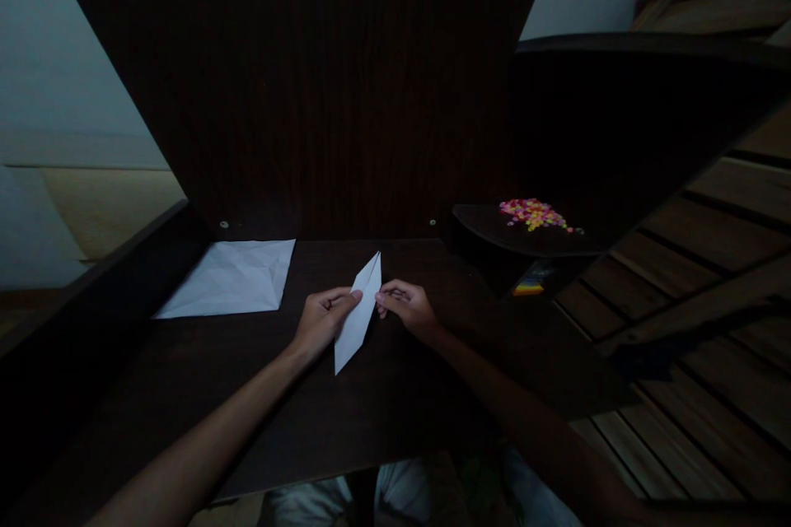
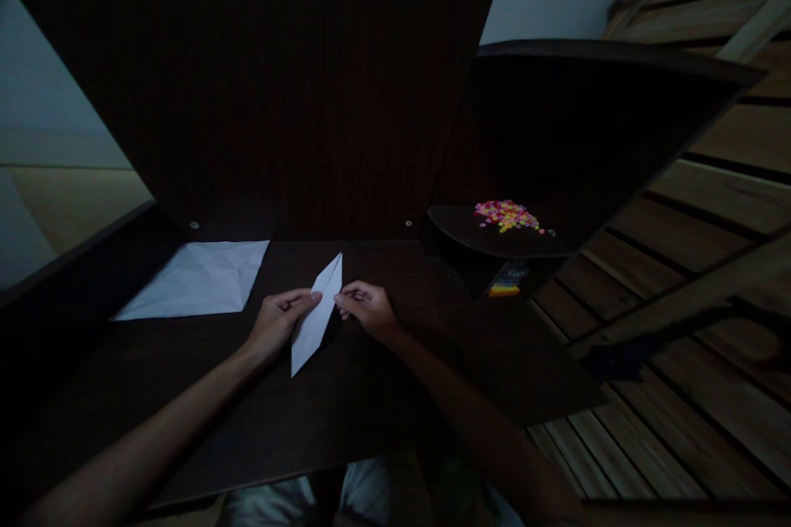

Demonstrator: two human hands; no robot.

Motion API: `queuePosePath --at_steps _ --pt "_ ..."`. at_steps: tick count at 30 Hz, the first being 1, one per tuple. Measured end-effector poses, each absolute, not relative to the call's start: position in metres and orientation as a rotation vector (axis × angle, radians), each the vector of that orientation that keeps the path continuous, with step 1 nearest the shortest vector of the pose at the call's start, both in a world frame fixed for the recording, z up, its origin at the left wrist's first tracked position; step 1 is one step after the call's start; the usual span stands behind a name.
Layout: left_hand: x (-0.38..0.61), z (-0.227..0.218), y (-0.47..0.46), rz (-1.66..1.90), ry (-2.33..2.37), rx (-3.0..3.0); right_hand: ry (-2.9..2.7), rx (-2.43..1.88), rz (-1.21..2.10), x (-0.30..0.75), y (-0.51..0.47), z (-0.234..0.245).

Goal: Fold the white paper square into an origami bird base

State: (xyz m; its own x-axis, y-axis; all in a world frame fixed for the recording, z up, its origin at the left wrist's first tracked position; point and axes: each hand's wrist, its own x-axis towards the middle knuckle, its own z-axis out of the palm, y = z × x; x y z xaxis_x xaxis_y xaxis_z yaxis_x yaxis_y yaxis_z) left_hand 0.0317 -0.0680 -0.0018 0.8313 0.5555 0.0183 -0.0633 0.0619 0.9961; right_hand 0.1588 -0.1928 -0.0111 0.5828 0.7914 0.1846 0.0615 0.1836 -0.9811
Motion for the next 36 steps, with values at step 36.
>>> queuePosePath --at_steps 36 --pt "0.032 -0.003 -0.070 0.462 0.315 1.242 -1.065 -1.234 0.621 0.165 -0.204 -0.009"
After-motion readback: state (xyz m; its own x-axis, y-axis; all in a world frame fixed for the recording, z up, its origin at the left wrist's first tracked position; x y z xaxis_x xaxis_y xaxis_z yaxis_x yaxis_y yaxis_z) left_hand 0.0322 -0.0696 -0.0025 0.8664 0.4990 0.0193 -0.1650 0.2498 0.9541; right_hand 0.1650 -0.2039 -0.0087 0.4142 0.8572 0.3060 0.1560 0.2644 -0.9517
